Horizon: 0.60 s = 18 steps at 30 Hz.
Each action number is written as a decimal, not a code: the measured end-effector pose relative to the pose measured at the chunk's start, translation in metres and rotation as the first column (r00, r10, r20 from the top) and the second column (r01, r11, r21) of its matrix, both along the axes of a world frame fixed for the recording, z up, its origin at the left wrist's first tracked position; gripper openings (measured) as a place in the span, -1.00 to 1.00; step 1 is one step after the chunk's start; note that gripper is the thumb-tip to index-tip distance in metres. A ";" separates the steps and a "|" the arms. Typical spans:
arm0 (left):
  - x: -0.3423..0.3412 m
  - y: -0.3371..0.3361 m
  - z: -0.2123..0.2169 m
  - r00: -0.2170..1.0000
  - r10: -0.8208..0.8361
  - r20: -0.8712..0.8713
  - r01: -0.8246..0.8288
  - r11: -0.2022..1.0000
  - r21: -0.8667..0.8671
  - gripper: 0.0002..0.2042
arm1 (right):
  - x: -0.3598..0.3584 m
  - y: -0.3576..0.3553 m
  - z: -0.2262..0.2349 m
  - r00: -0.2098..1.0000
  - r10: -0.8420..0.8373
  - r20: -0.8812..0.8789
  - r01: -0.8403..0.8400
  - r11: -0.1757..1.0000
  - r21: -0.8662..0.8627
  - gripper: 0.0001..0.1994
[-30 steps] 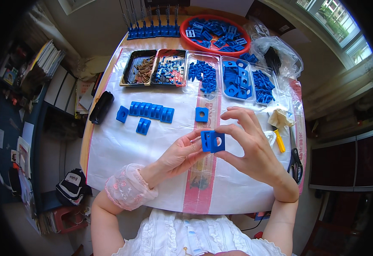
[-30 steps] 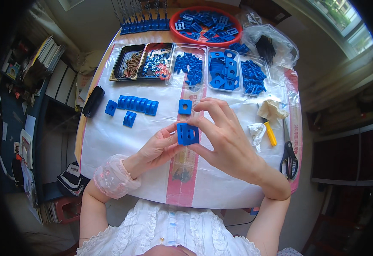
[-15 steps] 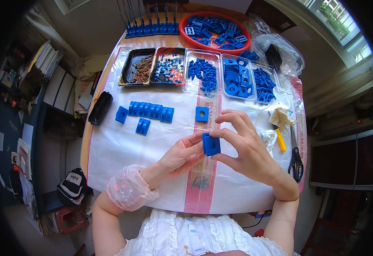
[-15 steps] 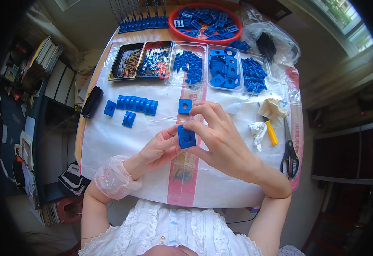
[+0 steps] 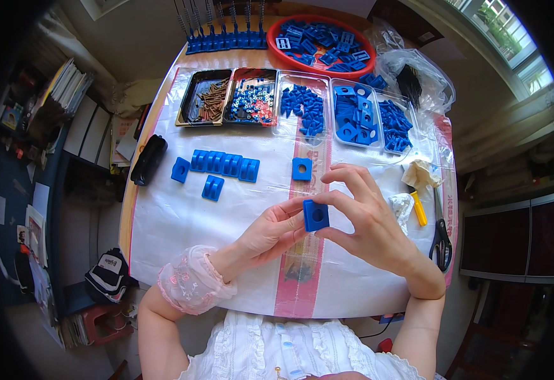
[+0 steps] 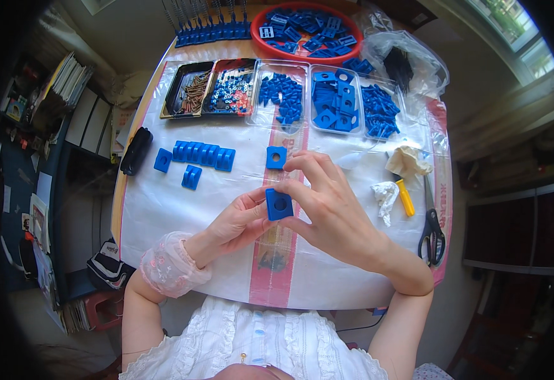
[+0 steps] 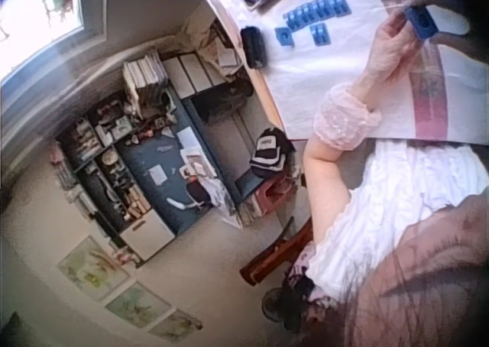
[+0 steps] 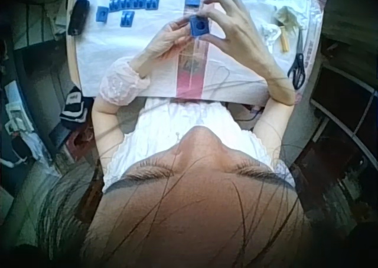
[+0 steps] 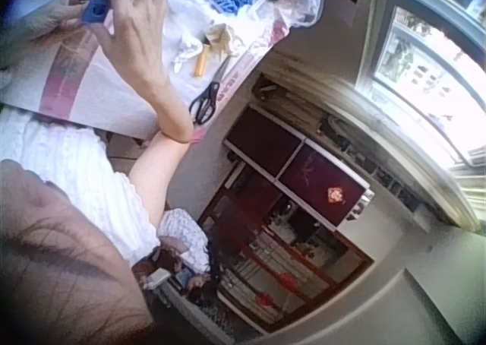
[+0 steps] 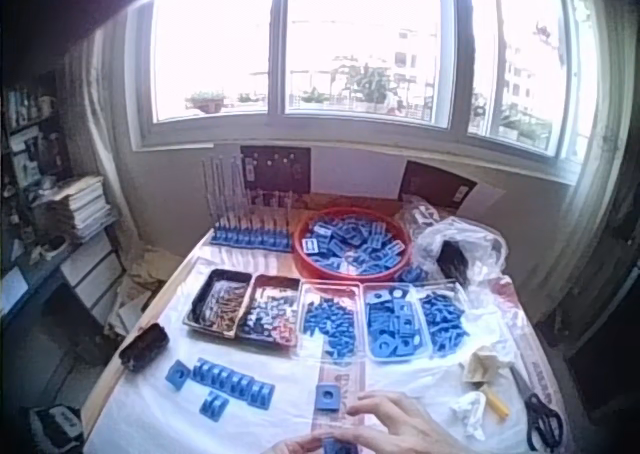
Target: Assembling blue plastic components using glue.
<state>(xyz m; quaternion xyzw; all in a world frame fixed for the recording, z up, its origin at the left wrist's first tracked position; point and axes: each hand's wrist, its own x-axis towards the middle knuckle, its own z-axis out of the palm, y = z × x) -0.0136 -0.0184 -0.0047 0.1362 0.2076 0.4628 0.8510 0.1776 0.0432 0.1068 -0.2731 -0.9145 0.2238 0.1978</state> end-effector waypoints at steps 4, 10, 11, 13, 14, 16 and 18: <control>0.000 0.000 0.003 1.000 0.004 -0.006 -0.004 1.000 0.005 -0.62 | 0.001 0.001 0.001 1.000 0.007 0.004 -0.007 1.000 -0.005 -0.57; 0.000 0.000 0.001 1.000 -0.009 -0.017 0.009 1.000 0.004 -0.61 | 0.000 0.001 0.003 1.000 0.013 -0.002 -0.013 1.000 -0.011 -0.56; 0.000 0.000 0.002 1.000 -0.009 -0.019 0.009 1.000 0.001 -0.61 | 0.000 0.001 0.003 1.000 0.015 -0.002 -0.015 1.000 -0.010 -0.55; 0.000 0.000 0.001 1.000 -0.007 -0.017 0.007 1.000 0.004 -0.61 | 0.000 0.001 0.002 1.000 0.018 0.000 -0.018 1.000 -0.010 -0.55; 0.000 0.000 0.000 1.000 -0.006 -0.016 0.006 1.000 0.005 -0.61 | 0.000 0.001 0.002 1.000 0.020 0.001 -0.020 1.000 -0.009 -0.55; 0.000 0.000 0.001 1.000 -0.008 -0.013 0.008 1.000 0.009 -0.61 | -0.001 0.001 0.002 1.000 0.020 -0.001 -0.020 1.000 -0.009 -0.55; 0.000 0.000 0.001 1.000 -0.010 -0.009 0.010 1.000 0.015 -0.61 | 0.000 0.000 0.001 1.000 0.020 -0.001 -0.020 1.000 -0.009 -0.55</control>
